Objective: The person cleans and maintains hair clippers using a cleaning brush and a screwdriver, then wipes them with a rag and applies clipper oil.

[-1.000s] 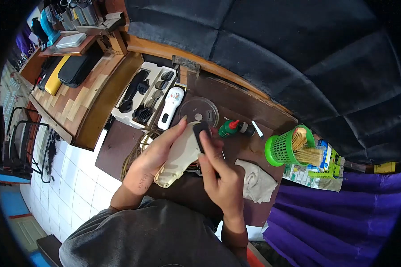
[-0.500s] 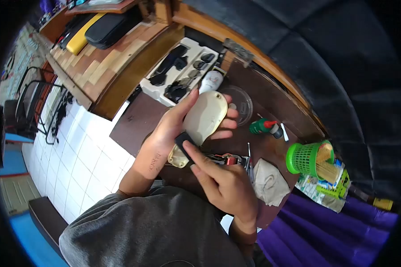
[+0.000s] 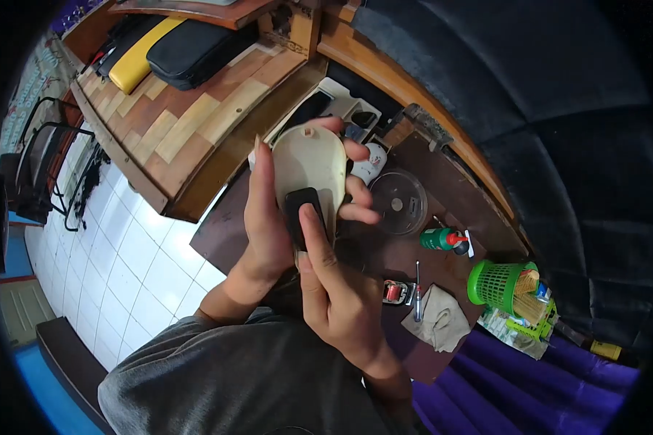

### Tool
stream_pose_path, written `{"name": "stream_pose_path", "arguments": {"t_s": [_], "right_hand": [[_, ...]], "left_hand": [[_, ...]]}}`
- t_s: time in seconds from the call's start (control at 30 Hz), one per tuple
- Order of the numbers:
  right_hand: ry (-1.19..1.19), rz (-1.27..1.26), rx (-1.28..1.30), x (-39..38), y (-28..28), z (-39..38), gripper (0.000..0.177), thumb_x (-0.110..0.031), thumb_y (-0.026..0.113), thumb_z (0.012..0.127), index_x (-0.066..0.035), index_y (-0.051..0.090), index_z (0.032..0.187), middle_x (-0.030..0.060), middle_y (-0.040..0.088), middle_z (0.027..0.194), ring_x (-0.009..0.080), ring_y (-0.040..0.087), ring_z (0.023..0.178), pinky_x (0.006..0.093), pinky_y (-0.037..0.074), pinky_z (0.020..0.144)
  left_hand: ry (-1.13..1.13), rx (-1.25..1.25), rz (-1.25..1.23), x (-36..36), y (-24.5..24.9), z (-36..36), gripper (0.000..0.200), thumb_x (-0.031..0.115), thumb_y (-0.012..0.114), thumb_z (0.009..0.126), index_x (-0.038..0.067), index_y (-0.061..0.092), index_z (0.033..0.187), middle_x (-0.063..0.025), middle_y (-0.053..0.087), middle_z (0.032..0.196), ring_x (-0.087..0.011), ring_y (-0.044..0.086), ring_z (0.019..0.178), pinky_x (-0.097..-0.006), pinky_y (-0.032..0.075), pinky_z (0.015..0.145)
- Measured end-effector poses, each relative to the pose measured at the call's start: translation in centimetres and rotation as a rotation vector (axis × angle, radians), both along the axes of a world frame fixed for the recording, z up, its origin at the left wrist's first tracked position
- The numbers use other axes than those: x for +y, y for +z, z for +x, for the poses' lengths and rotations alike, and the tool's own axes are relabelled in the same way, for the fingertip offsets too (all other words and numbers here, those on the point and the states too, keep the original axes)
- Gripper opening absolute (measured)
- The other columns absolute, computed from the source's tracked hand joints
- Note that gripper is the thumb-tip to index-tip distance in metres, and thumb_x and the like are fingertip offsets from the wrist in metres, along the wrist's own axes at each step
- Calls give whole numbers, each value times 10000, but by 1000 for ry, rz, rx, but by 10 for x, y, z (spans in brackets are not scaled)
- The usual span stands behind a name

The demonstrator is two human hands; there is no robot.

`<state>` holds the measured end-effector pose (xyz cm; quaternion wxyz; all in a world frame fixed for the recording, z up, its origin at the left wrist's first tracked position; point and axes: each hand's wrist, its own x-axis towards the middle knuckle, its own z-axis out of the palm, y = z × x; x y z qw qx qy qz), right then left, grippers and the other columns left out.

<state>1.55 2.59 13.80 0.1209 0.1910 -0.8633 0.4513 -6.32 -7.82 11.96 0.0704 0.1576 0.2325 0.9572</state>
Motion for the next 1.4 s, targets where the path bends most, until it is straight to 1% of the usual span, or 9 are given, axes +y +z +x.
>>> {"name": "stream_pose_path", "arguments": {"t_s": [0.07,0.3,0.43,0.67,0.77,0.93,1.0,1.07,1.4], "right_hand": [[95,65,248,-2,-4,-14,487,1,625,892,30,539,1371,178,683,800,227,602,514,333,468,509],[366,81,-135,32,16,9,522,-74,659,882,45,517,1369,207,716,972,286,725,737,355,550,683],[111,-396,-276,53,32,23,478,-19,680,749,59,448,1159,14,533,634,69,456,515,223,374,536],[-72,-660,57,84,33,33,547,-94,709,789,52,500,1273,65,654,730,106,574,624,214,463,662],[-36,-59,101,115,40,33,387,-104,724,825,57,665,1172,133,735,928,200,703,753,276,541,725],[16,-64,231,120,44,31,370,-53,713,837,26,672,1196,183,733,996,251,739,802,314,569,655],[48,93,401,125,36,25,378,-211,696,797,16,724,1098,111,622,638,217,576,582,306,437,608],[56,81,222,125,37,35,359,-169,674,798,22,722,1098,175,685,727,286,620,635,354,485,684],[-104,89,244,111,37,19,350,-118,660,826,10,713,1148,139,664,713,247,626,675,341,495,705]], "left_hand": [[185,16,41,-12,11,-17,782,641,237,1004,-25,336,1403,-210,549,1196,-274,648,876,-433,609,750],[395,92,215,-48,54,-33,714,564,226,1024,3,342,1451,-230,557,1237,-241,602,816,-368,601,630],[282,115,359,-33,65,-29,792,652,179,983,20,368,1421,-245,585,1165,-293,624,784,-398,582,645],[410,246,380,30,67,-25,646,593,249,1030,103,366,1434,-187,507,1373,-250,606,976,-383,538,739],[449,316,379,53,64,-6,624,575,309,1028,167,312,1501,-98,357,1518,-221,524,1031,-365,504,738],[400,258,500,71,59,17,618,551,319,1040,155,287,1513,-122,464,1354,-200,476,849,-305,483,673],[368,102,471,68,53,17,609,530,326,1046,129,297,1504,-104,497,1122,-205,477,804,-286,474,676],[202,314,408,63,50,15,607,517,334,1048,109,307,1496,-77,460,995,-202,463,776,-274,468,678],[362,231,208,85,56,20,695,568,232,1040,11,334,1443,-154,550,1157,-170,524,771,-274,515,580]]}}
